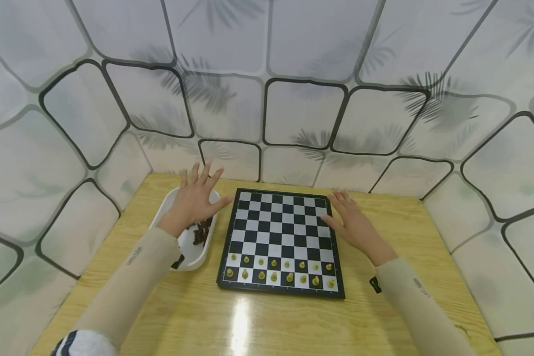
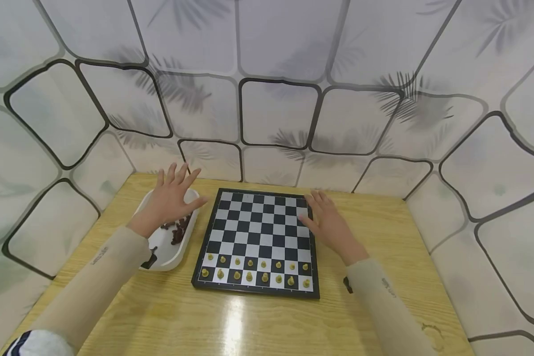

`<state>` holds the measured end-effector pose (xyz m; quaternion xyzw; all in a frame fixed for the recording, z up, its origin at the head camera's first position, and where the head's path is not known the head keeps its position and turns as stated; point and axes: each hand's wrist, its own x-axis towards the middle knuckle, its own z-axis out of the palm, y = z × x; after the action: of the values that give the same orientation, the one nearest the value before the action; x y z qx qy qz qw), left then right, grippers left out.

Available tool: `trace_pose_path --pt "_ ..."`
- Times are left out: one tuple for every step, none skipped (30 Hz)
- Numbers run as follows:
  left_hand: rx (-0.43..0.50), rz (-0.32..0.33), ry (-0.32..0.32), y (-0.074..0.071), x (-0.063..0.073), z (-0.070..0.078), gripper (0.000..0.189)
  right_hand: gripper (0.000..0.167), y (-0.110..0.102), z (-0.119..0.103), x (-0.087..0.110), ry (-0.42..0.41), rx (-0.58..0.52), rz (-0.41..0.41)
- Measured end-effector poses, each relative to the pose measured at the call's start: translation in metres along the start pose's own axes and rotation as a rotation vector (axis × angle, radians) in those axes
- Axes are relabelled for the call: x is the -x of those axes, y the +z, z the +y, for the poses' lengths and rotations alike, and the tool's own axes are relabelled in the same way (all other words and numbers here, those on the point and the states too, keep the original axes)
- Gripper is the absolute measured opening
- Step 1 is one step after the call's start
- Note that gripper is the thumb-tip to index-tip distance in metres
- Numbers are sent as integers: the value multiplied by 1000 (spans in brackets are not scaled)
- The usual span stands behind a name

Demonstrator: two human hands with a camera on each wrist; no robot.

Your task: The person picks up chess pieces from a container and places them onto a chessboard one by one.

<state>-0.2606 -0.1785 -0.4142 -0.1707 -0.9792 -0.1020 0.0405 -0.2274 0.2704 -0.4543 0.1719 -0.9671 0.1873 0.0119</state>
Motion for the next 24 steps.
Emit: trace_pose_path --pt "10 -2 0 1 1 0 91 79 3 0 1 -9 3 -6" --pt "26 -4 -1 1 2 -1 89 78 6 -1 2 -17 6 -14" --pt "38 -6 -2 1 3 -1 88 78 8 -1 4 -22 6 -21" --pt "51 -10 -3 2 5 -2 86 77 11 -1 5 -27 5 -28" --pt "76 -14 -4 2 6 -2 84 77 13 -2 6 -31 9 -33" --pt "101 -19 -8 2 7 -3 82 76 16 -1 7 -35 10 -40" --pt "131 -26 -14 2 9 -4 80 75 18 -1 8 -37 9 -48" --pt "158 -31 -20 3 11 -5 78 74 20 -1 9 -42 5 -57" --pt "185 -35 -27 4 13 -7 77 73 22 -1 11 -47 4 -63" --pt "210 -38 -34 5 15 -9 77 73 25 -1 12 -56 -2 -68" --pt "234 -40 -40 6 17 -11 76 72 28 -1 13 -64 -1 -72" --pt "250 -43 -48 7 20 -13 76 71 30 -1 14 -72 -2 -78" --pt "267 -49 -56 8 22 -16 76 70 33 -1 15 -81 0 -81" --pt "279 -53 -63 10 24 -18 76 69 36 -1 15 -90 7 -83" --pt "291 -58 -69 12 25 -21 76 69 39 -1 16 -98 17 -88" --pt "300 -66 -76 13 27 -23 76 68 42 -1 16 -104 26 -93" --pt "305 -71 -81 14 29 -25 76 68 44 -1 17 -110 38 -97" --pt "310 -73 -91 16 30 -27 76 67 46 -1 17 -115 44 -102" --pt "313 -76 -101 17 31 -29 76 67 48 0 17 -120 52 -105" --pt "310 -76 -109 18 33 -31 76 67 50 0 18 -124 56 -109" --pt "307 -74 -115 19 34 -33 76 66 52 0 18 -129 58 -112" --pt "301 -75 -125 20 35 -35 76 66 53 0 18 -133 58 -115" --pt "294 -74 -131 21 36 -36 76 66 54 1 19 -137 54 -116" --pt "289 -76 -138 22 37 -38 75 65 56 1 19 -141 54 -119"
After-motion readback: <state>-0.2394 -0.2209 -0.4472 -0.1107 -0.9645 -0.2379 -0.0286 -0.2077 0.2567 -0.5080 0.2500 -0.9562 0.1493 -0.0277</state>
